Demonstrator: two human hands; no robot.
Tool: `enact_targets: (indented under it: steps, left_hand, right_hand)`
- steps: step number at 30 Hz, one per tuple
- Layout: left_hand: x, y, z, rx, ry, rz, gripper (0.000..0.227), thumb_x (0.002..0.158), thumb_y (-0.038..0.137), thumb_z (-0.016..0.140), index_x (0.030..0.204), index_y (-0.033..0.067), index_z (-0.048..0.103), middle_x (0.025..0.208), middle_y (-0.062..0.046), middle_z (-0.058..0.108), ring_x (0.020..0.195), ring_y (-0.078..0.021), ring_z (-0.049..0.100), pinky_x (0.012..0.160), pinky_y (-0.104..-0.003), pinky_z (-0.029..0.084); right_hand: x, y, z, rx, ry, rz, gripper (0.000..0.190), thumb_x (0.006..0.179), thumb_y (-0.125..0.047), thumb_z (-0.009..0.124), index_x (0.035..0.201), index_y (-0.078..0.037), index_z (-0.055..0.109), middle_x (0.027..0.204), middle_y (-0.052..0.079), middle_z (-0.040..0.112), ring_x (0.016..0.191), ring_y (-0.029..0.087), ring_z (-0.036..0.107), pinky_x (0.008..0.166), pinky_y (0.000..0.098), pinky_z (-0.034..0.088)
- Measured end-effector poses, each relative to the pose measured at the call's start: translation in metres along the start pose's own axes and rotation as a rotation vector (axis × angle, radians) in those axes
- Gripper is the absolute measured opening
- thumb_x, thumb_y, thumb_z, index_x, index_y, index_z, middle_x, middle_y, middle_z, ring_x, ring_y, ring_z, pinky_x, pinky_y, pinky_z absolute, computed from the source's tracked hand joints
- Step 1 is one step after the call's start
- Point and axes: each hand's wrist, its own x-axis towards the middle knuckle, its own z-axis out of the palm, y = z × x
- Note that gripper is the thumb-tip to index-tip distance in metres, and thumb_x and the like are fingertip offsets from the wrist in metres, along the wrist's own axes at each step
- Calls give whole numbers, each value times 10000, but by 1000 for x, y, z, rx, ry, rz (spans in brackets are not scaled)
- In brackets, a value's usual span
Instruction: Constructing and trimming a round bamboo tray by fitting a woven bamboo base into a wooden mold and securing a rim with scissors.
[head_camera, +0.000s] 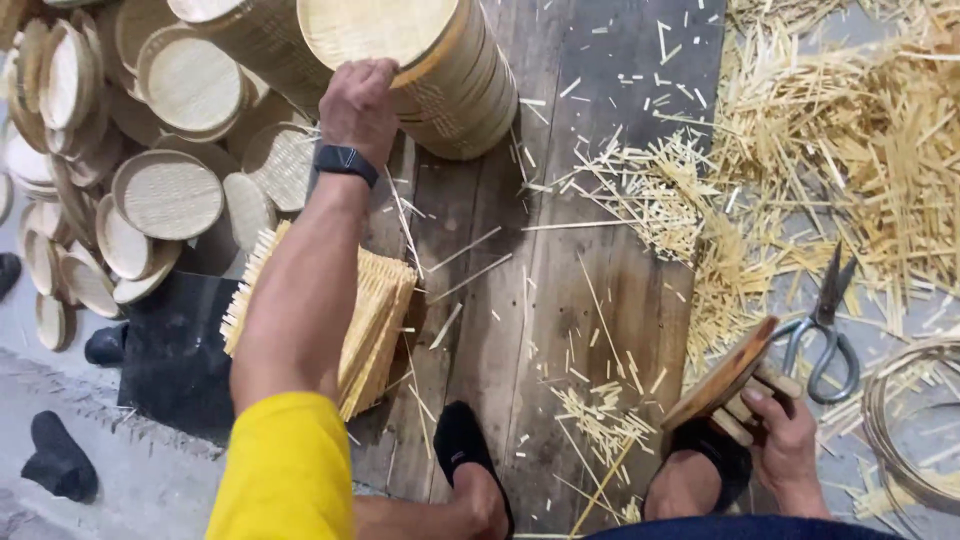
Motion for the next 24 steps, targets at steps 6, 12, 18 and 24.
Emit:
enact_targets:
  steps: [6, 12, 18, 24]
  left_hand:
    - [-13, -26, 47, 16, -183, -104, 213, 868, -58, 585, 983, 79, 700, 915, -117, 725, 921, -321, 696, 819, -432, 571]
    - [-15, -27, 45, -85, -252, -156, 346, 881, -41, 572, 1159, 104, 719, 1047, -136, 736, 1032, -351, 674, 924, -451, 539]
    - [-32, 103, 6, -233, 180, -348, 485, 998, 211, 668, 1410, -25, 568, 1398, -258, 625, 1329, -370, 578, 1215, -500, 357]
    - [-201, 311, 71, -1342, -807, -1745, 549, 1043, 488, 622, 1151, -45, 694, 1009, -104, 701, 859, -250, 573, 726, -436, 440]
  right_hand:
    - [-2, -3, 6, -36, 45, 89, 426, 932, -136, 647, 1343, -33, 608, 1140, 85, 667, 957, 201, 670, 806, 380, 588]
    - [-2, -15, 23, -54, 6, 102, 461, 887, -128, 657, 1329, -23, 579, 1116, 81, 679, 950, 207, 679, 802, 398, 601]
    - [13, 2, 26, -108, -149, 24, 453, 963, -164, 674, 1340, 62, 564, 1185, 164, 651, 1029, 237, 598, 889, 380, 460]
    - [19, -42, 117, 160, -302, 152, 604, 1050, -420, 468, 1488, -4, 478, 1375, 161, 617, 1187, 274, 624, 969, 415, 507]
